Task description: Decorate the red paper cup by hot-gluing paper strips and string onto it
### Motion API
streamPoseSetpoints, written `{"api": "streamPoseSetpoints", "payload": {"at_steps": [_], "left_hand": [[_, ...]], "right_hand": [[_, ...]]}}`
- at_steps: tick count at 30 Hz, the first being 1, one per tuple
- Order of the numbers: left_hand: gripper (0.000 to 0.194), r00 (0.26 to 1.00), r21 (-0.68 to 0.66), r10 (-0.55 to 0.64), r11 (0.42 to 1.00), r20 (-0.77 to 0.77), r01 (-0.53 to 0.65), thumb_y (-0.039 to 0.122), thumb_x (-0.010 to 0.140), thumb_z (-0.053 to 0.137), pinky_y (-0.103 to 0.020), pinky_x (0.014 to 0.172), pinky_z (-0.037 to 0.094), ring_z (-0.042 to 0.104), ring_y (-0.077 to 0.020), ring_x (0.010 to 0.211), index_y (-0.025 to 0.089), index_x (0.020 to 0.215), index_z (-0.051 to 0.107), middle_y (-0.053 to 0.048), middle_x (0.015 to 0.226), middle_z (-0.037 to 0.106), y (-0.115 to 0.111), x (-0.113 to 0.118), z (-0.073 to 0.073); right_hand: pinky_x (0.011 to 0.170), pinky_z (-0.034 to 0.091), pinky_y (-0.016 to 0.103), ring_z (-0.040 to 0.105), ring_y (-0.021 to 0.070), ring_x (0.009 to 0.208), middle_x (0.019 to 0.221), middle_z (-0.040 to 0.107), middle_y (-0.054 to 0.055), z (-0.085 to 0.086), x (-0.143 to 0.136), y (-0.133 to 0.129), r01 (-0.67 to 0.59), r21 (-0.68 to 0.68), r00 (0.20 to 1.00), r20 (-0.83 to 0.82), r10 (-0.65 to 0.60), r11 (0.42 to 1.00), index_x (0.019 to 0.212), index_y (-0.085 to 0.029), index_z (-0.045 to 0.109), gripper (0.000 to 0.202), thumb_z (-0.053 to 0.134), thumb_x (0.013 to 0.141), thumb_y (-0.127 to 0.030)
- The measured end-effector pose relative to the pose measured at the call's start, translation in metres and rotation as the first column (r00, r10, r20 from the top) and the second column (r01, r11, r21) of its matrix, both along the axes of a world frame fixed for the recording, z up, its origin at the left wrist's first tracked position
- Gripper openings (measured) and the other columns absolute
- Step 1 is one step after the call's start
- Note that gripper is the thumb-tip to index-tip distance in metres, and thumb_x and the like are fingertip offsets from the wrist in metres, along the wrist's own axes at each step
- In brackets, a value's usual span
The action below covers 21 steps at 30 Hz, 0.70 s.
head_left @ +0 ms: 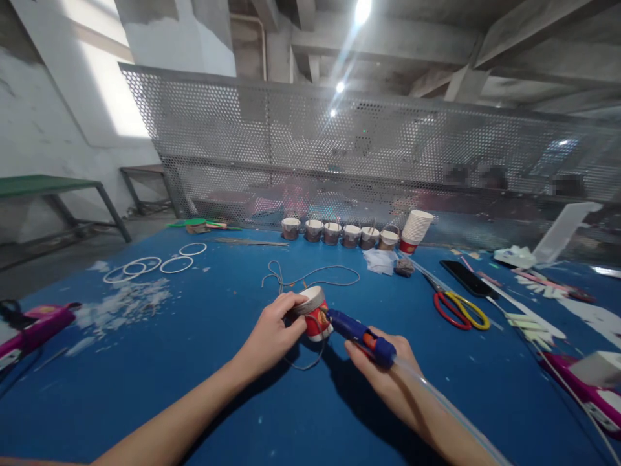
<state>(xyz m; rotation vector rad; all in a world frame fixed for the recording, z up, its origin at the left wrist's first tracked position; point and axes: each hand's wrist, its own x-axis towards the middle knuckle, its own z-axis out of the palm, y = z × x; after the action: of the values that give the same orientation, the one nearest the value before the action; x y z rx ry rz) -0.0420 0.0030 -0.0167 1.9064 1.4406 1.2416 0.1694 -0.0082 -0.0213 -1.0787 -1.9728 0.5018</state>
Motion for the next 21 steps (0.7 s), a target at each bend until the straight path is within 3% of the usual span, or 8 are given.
{"api": "streamPoseSetpoints", "payload": {"at_steps": [4,8,17,21], "left_hand": [[0.02,1.0,-0.008,0.005,1.0,0.019,-0.004,0.019,0.073,0.048,-0.032,0.076,0.045,0.057,-0.019,0.079,0.018,0.085,0.065,-0.004,0.081,0.064,-0.002,0.0,0.002],[0.022,1.0,0.003,0.01,1.0,0.018,-0.01,0.018,0.074,0.049,-0.031,0.074,0.045,0.057,-0.0183,0.078,0.018,0.086,0.066,-0.004,0.081,0.064,0.0,-0.001,0.0],[0.026,0.997,0.013,-0.027,1.0,-0.068,0.028,0.02,0.081,0.046,-0.03,0.073,0.045,0.056,-0.0175,0.079,0.018,0.095,0.068,-0.004,0.084,0.064,0.001,0.001,-0.003],[0.026,0.998,0.018,-0.02,1.0,-0.054,0.021,0.019,0.08,0.047,-0.03,0.072,0.045,0.057,-0.0175,0.079,0.018,0.095,0.068,-0.004,0.084,0.065,0.001,0.001,-0.003]], "right_hand": [[0.043,0.033,0.022,0.042,0.0108,0.042,0.046,0.044,-0.004,0.005,0.003,0.004,0.05,-0.183,0.997,-0.046,-0.059,0.982,0.056,-0.022,0.045,0.036,0.052,0.085,-0.042],[0.043,0.032,0.023,0.04,0.0103,0.042,0.046,0.043,-0.004,0.007,0.002,0.001,0.044,-0.229,0.997,-0.055,-0.058,0.973,0.056,-0.022,0.044,0.036,0.052,0.084,-0.044],[0.044,0.033,0.021,0.043,0.0093,0.04,0.048,0.049,-0.004,-0.009,-0.003,-0.004,-0.06,0.094,0.994,0.093,0.051,0.994,0.061,-0.022,0.043,0.033,0.051,0.089,-0.037],[0.045,0.034,0.021,0.044,0.0094,0.039,0.049,0.05,-0.004,-0.012,-0.003,-0.002,-0.069,0.161,0.99,0.132,0.048,0.985,0.064,-0.022,0.046,0.03,0.05,0.09,-0.036]]}}
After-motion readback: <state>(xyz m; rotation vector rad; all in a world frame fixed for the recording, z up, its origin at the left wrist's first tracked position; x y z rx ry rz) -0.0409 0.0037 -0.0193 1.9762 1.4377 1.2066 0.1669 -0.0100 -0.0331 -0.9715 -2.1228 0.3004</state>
